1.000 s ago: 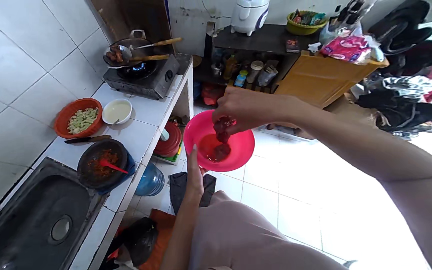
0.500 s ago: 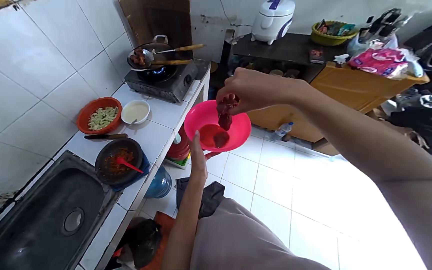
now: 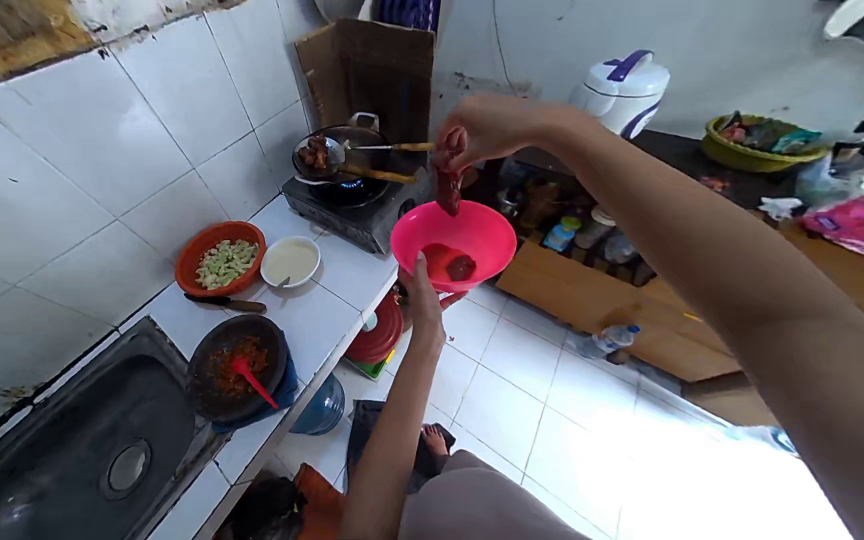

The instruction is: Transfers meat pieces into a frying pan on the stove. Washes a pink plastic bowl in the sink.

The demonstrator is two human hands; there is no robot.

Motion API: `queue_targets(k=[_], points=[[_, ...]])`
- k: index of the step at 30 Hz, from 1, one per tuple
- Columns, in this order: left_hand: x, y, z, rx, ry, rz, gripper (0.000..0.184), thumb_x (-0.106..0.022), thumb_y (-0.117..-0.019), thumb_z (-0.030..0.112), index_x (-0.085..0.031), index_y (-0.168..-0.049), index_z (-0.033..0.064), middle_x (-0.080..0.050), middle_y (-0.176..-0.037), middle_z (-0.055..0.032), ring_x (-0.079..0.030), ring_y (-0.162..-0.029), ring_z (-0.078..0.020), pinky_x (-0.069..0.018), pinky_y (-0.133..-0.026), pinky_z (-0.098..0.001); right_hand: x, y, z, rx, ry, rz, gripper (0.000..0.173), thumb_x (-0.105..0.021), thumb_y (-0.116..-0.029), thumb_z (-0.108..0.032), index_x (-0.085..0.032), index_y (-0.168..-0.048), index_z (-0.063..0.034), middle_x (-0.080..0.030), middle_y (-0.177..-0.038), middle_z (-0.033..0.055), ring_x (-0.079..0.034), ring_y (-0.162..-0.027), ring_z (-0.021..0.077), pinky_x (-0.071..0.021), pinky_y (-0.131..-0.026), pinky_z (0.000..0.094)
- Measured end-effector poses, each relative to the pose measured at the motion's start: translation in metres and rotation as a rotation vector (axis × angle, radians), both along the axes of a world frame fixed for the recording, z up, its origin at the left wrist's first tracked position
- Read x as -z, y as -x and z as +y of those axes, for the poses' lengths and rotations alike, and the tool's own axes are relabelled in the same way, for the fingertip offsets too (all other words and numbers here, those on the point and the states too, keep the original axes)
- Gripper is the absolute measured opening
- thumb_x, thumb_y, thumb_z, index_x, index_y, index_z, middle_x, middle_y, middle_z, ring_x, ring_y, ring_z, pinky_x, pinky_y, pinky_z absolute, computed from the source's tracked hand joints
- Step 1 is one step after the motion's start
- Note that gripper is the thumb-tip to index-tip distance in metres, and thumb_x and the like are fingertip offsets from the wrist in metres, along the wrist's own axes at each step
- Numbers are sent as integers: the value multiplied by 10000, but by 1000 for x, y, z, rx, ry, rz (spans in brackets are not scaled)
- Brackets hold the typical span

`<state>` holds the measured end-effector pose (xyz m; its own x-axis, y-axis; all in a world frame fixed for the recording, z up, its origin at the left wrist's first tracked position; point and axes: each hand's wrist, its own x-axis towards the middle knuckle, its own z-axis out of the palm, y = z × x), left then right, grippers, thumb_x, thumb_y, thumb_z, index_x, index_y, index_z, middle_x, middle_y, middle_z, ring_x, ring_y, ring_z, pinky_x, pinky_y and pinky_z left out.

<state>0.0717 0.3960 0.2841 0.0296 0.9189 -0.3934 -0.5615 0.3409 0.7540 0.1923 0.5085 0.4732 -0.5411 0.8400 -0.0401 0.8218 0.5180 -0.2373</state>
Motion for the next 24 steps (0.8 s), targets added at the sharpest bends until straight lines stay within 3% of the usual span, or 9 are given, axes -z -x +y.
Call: queue_targets(k=[4, 10, 12, 15, 18, 21, 24], points=[[18, -9, 16, -68, 24, 11, 553, -322, -1128, 333, -174, -1614, 114, -412, -1498, -287, -565, -1220, -389, -537, -919, -506, -2, 3, 78, 39, 29, -13, 246, -743, -940, -49, -710, -1159, 57, -699, -1141, 266, -662, -1102, 424, -469, -1020, 595], [47, 4, -18, -202, 79, 150, 514, -291, -1119, 255, -259, -1563, -1, -468, -1441, -278, -553, -1222, -307, -498, -971, -432, 48, 25, 209, 77, -26, -24, 293, -786, -905, -106, -723, -1164, 16, -692, -1167, 282, -620, -1159, 508, -427, -974, 748], [54, 8, -35, -277, 121, 192, 525, -302, -1102, 232, -249, -1552, -34, -473, -1419, -293, -553, -1213, -299, -492, -984, -428, 74, 37, 237, 71, -33, -18, 299, -787, -896, -100, -720, -1154, 35, -684, -1172, 305, -615, -1158, 528, -417, -976, 763], [63, 10, -55, -353, 166, 220, 598, -307, -1079, 199, -112, -1594, -36, -352, -1511, -337, -471, -1319, -336, -428, -1078, -450, 114, 54, 272, 50, -52, -16, 300, -759, -902, -83, -708, -1162, 57, -678, -1192, 311, -605, -1181, 527, -387, -1015, 757], [62, 9, -72, -392, 210, 218, 617, -311, -1077, 155, -51, -1598, -51, -263, -1557, -366, -406, -1372, -373, -372, -1127, -462, 123, 58, 272, 100, -47, -15, 344, -714, -939, -65, -670, -1265, 35, -651, -1277, 308, -564, -1258, 527, -343, -1055, 758], [51, 3, -95, -405, 252, 178, 561, -287, -1093, 160, -104, -1586, -35, -367, -1481, -318, -497, -1269, -264, -439, -1059, -371, 91, 37, 226, 139, -159, 1, 296, -661, -944, -28, -694, -1233, 25, -670, -1220, 324, -594, -1201, 545, -345, -1036, 773], [39, -3, -120, -392, 229, 112, 514, -264, -1095, 152, -152, -1559, -39, -443, -1384, -262, -545, -1177, -183, -475, -997, -311, 46, -16, 155, 115, -388, 123, 272, -649, -959, -50, -704, -1214, 27, -706, -1116, 319, -644, -1087, 560, -357, -998, 784]])
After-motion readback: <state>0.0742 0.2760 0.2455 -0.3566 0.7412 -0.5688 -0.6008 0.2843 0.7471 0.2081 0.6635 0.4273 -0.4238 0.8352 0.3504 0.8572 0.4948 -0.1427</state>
